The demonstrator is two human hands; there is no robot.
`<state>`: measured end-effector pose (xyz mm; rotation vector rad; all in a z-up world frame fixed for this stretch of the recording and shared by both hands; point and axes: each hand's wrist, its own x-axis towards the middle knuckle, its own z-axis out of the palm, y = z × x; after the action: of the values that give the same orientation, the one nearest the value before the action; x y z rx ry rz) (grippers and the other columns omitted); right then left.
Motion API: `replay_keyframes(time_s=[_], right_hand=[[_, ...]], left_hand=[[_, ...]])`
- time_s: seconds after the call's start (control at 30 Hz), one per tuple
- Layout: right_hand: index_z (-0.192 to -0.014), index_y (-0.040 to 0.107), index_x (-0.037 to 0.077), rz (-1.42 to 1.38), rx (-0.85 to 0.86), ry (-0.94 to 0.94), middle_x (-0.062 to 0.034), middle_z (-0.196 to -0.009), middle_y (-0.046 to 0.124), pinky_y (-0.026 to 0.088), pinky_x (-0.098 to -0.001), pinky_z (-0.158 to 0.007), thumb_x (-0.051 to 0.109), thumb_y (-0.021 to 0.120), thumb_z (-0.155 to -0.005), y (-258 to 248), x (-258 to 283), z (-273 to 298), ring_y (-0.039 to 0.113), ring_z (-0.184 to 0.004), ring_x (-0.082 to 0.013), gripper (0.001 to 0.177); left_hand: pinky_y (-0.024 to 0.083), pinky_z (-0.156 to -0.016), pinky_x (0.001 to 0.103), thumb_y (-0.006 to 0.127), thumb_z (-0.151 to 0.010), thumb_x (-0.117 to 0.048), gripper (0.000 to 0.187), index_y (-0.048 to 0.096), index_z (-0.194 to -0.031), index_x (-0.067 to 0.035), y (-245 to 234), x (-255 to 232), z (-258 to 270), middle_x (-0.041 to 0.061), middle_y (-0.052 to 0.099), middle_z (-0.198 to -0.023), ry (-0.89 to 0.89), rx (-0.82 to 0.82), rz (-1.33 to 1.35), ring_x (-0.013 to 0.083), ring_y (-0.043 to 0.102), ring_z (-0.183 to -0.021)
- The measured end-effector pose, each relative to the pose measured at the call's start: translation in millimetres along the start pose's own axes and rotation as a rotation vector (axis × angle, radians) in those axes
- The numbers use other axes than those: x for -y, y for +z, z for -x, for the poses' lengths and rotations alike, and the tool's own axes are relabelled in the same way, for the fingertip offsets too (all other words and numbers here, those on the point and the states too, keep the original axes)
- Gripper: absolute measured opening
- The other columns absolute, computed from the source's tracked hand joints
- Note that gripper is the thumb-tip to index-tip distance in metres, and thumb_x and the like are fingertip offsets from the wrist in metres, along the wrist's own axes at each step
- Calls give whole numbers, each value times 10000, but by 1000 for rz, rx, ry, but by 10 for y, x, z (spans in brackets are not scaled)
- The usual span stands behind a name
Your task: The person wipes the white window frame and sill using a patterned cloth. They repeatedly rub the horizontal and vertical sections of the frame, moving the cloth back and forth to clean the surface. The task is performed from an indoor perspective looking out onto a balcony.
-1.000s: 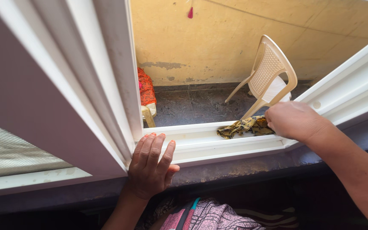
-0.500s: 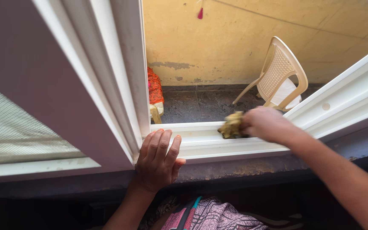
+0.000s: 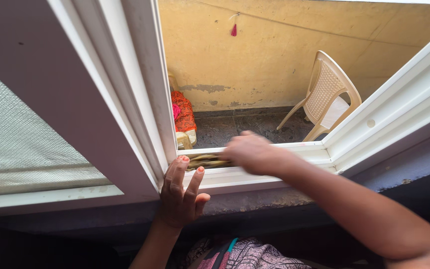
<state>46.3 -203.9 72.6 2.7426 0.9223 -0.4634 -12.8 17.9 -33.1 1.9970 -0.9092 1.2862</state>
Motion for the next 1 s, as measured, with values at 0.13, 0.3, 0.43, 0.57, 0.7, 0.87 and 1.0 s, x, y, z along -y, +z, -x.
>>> replay_keyframes(time_s=[0.13,0.3,0.43,0.57,0.7,0.87,1.0], right_hand=[[-832,777,114,141,185,444,-96,-864,758,486,-438,-983,87,628,-869,-27,-544,730,730,-893,-273,155],[-1027,759,167,-187,225,628,-102,-890,780,562,-412,-846,102,584,-900,-478,-682,1319,726,-876,-262,225],[-1047,746,153,-530,-78,432,-54,-887,732,594,-388,-763,167,674,-906,-821,-357,1346,701,-839,-245,159],[-1027,738,95,-600,-429,-77,-79,-954,728,564,-369,-794,112,705,-852,-751,38,884,702,-917,-261,179],[-1092,750,154,-458,-399,-258,-81,-998,713,498,-423,-883,225,664,-911,-367,658,178,649,-1000,-295,213],[-1090,665,79,-244,-460,-271,-93,-1031,686,440,-428,-950,303,674,-929,-34,1108,-84,633,-1077,-292,276],[-1152,656,93,-338,-440,-248,-100,-1038,692,428,-436,-914,306,674,-902,1,887,118,641,-1054,-281,329]], left_hand=[[492,-1141,575,305,-1127,-491,546,509,-1415,-74,-38,1,-37,231,460,-1425,2,14,20,420,522,-1336],[487,-1143,560,278,-1128,-503,564,500,-1414,-71,-12,-11,-50,230,458,-1445,-39,83,34,425,526,-1351],[491,-1134,559,280,-1127,-509,577,487,-1429,-64,-38,-27,-74,241,460,-1461,-46,86,65,439,538,-1340],[439,-1123,606,309,-1158,-479,540,402,-1456,-38,-149,-333,-13,316,420,-1456,-210,-66,208,486,490,-1339],[581,-1090,494,249,-1099,-615,671,413,-1469,-80,-283,-411,166,255,459,-1429,22,-326,78,387,555,-1348],[468,-1166,502,256,-1122,-566,611,423,-1431,-67,-507,-513,319,262,446,-1458,-222,-113,92,371,477,-1392],[428,-1144,524,300,-1130,-495,542,442,-1401,-48,-606,-532,249,245,463,-1435,-305,0,101,379,479,-1364]])
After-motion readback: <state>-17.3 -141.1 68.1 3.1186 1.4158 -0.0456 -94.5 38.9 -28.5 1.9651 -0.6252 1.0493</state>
